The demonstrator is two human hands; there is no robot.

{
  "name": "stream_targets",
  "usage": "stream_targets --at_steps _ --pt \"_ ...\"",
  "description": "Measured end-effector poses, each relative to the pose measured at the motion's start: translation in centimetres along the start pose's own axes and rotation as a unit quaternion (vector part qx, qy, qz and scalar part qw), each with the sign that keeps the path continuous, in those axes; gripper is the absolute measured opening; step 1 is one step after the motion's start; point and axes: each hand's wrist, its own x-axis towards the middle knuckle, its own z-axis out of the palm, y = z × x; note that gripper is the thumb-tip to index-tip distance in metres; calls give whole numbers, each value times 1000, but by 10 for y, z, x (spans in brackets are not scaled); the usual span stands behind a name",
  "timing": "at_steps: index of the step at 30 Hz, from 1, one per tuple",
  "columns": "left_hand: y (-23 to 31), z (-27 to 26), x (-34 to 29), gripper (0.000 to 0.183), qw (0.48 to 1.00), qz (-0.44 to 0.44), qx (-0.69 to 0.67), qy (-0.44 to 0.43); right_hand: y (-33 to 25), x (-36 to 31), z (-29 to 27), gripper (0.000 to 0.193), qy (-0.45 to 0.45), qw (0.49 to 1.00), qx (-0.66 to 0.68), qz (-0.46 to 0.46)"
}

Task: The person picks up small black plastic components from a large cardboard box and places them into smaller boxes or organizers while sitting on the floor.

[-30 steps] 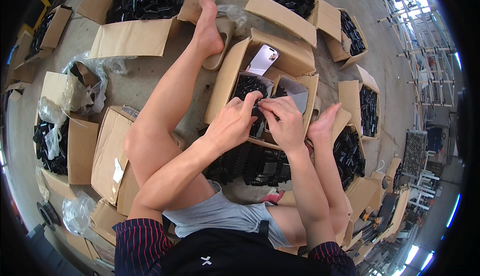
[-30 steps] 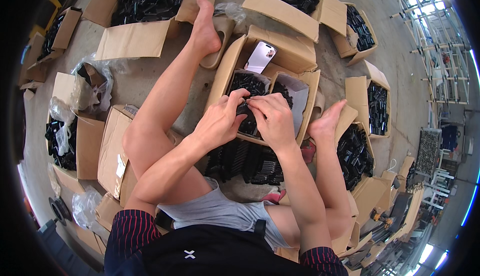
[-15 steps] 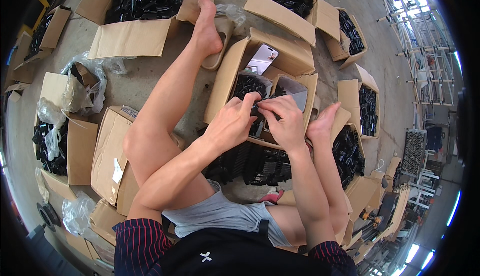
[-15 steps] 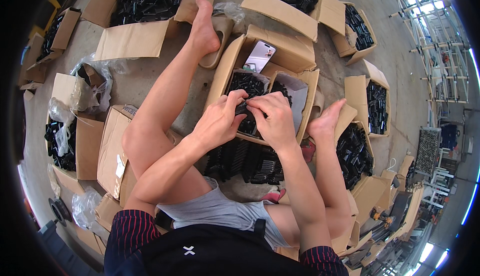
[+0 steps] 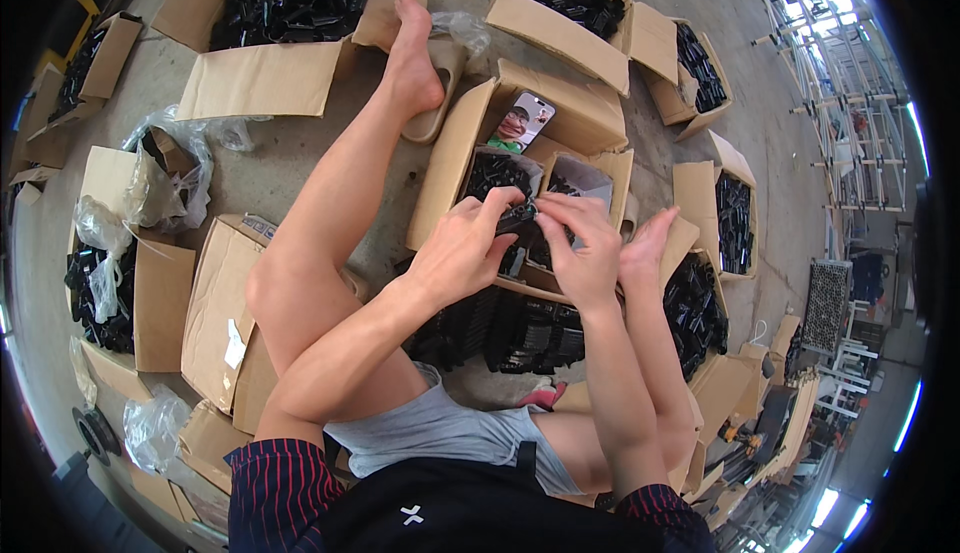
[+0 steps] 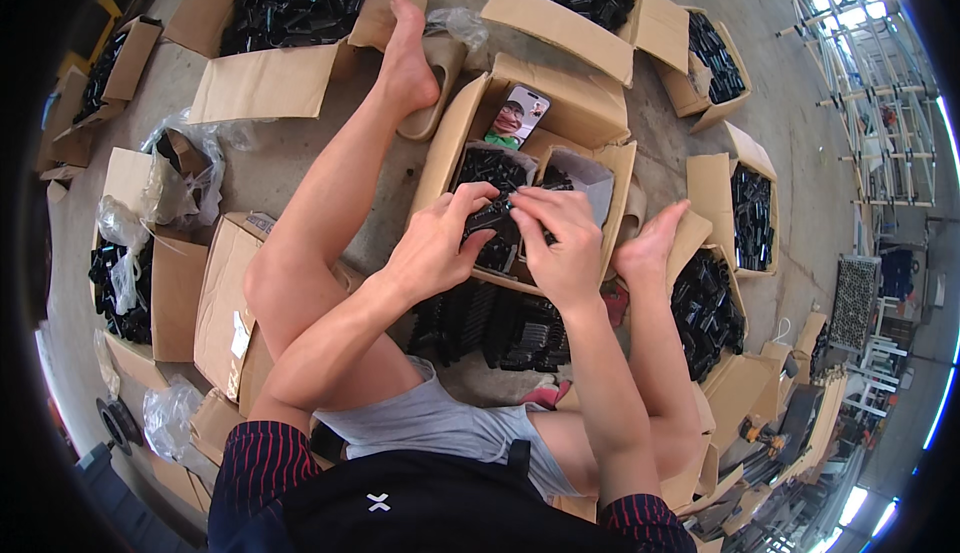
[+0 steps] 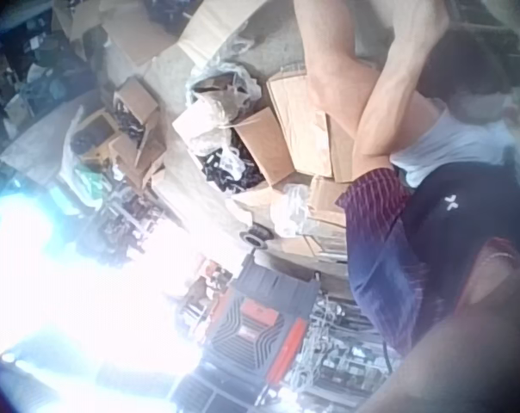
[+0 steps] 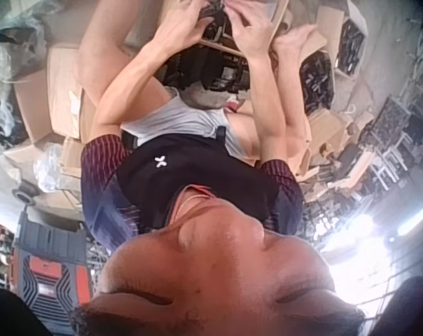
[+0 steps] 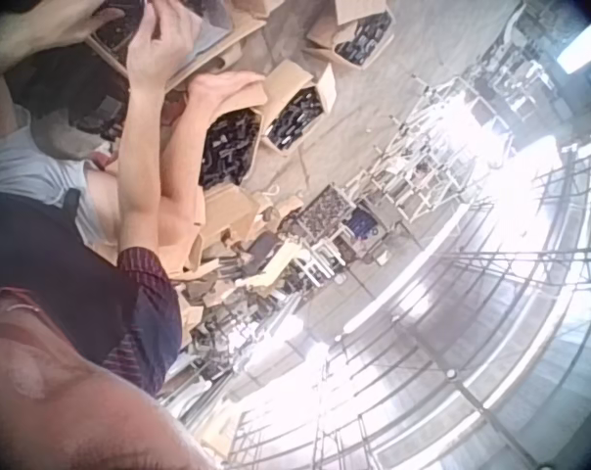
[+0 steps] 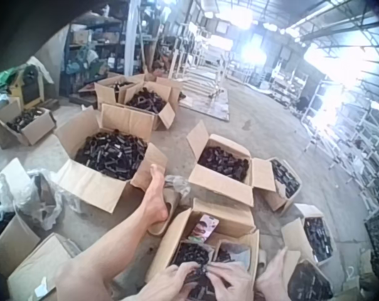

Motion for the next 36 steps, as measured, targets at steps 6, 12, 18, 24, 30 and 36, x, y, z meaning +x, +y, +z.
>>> stream_targets --at_steps 6,12,18,24,30,36 --pt "7 -6 7 42 969 -110 -222 8 23 -40 9 41 151 923 214 281" --pt "-14 7 5 33 865 -188 -465 27 20 -38 16 44 32 765 510 393" --pt "-17 15 6 31 840 -201 -503 28 17 -29 5 41 44 777 474 412" --pt "-21 22 0 28 800 -233 -553 19 16 -33 1 43 33 782 444 436" --pt "-21 20 -1 26 780 -274 -562 -3 13 -34 1 45 51 785 432 441" --pt "-23 24 -2 25 775 -292 -561 13 13 -34 1 44 53 774 448 444"
